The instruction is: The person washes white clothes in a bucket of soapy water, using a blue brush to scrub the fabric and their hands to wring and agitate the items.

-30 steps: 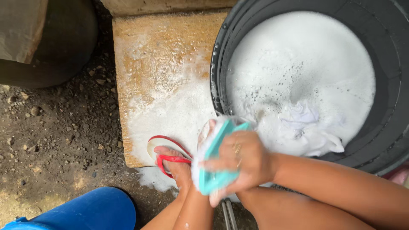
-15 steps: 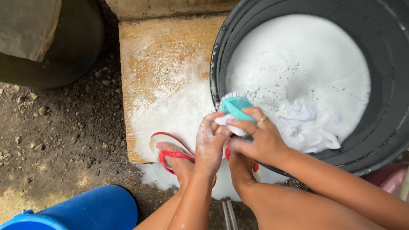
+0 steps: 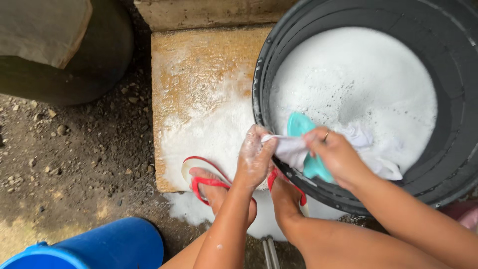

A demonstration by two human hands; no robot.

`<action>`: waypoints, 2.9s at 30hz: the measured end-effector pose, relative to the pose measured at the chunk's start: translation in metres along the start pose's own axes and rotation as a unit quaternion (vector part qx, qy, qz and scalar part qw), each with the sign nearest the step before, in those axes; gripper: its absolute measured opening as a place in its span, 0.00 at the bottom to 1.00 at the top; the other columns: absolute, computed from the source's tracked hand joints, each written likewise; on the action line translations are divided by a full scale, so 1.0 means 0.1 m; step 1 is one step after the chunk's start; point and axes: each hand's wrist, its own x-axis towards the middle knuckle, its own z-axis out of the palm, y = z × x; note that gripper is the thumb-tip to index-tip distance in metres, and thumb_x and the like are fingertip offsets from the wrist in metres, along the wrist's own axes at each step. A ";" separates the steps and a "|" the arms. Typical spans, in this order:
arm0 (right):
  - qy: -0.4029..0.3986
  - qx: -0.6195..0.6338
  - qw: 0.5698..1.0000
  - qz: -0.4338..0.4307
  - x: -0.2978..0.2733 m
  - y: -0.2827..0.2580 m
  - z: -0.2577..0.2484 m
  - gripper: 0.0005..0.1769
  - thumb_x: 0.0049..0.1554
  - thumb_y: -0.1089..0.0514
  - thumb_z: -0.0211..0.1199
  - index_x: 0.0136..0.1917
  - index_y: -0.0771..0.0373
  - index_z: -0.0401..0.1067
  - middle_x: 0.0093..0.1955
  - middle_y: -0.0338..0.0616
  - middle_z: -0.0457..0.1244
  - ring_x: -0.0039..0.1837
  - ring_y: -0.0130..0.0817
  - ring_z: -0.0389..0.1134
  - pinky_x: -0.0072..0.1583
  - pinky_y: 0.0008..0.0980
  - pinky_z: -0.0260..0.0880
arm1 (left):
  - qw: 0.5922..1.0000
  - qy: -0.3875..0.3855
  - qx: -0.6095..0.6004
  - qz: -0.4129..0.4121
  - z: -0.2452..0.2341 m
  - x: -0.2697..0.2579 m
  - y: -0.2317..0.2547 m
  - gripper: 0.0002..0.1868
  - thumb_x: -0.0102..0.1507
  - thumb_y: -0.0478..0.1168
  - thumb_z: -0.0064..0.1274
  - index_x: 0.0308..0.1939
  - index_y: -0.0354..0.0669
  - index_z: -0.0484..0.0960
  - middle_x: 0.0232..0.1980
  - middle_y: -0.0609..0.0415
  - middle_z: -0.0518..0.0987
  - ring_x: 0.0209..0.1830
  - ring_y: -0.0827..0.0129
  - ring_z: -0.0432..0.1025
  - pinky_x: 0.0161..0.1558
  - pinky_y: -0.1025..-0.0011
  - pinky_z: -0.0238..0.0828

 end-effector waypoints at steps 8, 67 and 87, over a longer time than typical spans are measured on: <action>0.043 -0.162 0.980 -0.106 0.18 -0.43 -0.06 0.33 0.50 0.50 0.75 0.66 0.57 0.66 0.54 0.40 0.69 0.55 0.26 0.70 0.54 0.28 0.72 | 0.960 -0.023 0.277 0.044 -0.23 -0.26 0.00 0.07 0.64 0.37 0.53 0.43 0.36 0.82 0.34 0.56 0.82 0.36 0.76 0.73 0.40 0.75 0.72; -0.129 -0.430 0.688 -0.569 0.38 -0.36 0.27 0.29 0.43 0.32 0.76 0.45 0.56 0.79 0.44 0.42 0.71 0.42 0.41 0.73 0.45 0.38 0.73 | 0.992 0.013 0.121 -0.018 -0.36 -0.46 -0.33 0.04 0.59 0.29 0.57 0.37 0.34 0.84 0.36 0.58 0.79 0.33 0.75 0.70 0.34 0.74 0.69; -0.095 -0.427 0.715 -0.546 0.37 -0.31 0.08 0.34 0.36 0.31 0.82 0.42 0.59 0.80 0.39 0.41 0.72 0.40 0.37 0.74 0.43 0.36 0.75 | 0.993 0.094 0.062 -0.046 -0.30 -0.44 -0.82 0.09 0.60 0.30 0.60 0.44 0.34 0.80 0.42 0.56 0.76 0.33 0.74 0.67 0.33 0.71 0.63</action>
